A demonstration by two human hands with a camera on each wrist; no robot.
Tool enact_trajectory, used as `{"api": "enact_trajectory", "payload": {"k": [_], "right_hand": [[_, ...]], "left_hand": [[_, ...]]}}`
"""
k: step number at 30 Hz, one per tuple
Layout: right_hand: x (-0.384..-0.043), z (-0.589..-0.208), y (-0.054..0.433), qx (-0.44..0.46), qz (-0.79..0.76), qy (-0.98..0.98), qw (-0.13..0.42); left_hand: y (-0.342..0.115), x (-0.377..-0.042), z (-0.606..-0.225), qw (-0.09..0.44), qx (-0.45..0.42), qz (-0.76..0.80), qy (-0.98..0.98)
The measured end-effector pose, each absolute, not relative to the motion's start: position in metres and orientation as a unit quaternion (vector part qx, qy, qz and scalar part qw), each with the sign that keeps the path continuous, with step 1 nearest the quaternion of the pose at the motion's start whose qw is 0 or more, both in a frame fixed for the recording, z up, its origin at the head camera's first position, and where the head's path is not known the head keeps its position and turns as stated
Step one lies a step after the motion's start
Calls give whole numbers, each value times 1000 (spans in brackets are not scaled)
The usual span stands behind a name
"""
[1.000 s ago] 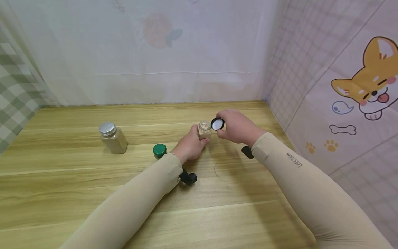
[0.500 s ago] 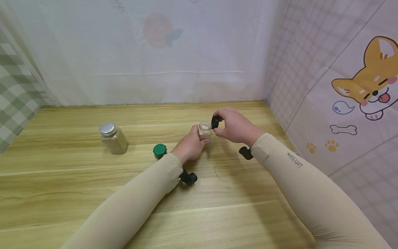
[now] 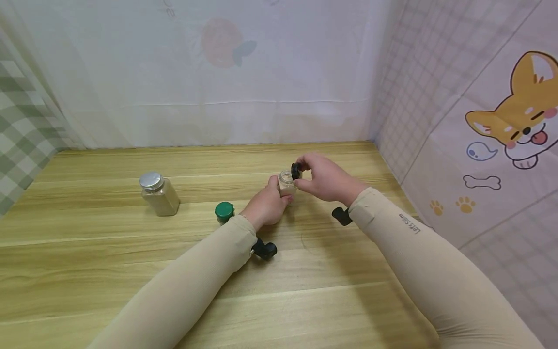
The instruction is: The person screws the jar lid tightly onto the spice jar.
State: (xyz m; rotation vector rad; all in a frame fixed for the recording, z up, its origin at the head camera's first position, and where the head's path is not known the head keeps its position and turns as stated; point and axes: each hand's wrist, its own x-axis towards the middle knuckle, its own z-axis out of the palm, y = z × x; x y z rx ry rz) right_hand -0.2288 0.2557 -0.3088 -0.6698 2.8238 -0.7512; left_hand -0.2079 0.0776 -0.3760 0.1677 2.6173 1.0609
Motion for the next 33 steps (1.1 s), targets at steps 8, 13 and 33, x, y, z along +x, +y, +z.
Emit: {"api": "enact_trajectory", "payload": {"k": [8, 13, 33], "right_hand": [[-231, -312, 249, -221, -254, 939, 72], [-231, -313, 246, -220, -260, 937, 75], [-233, -316, 241, -229, -244, 939, 80]], "left_hand": [[77, -207, -376, 151, 58, 377, 912], [77, -208, -377, 151, 58, 379, 911], [77, -208, -377, 152, 66, 359, 919]]}}
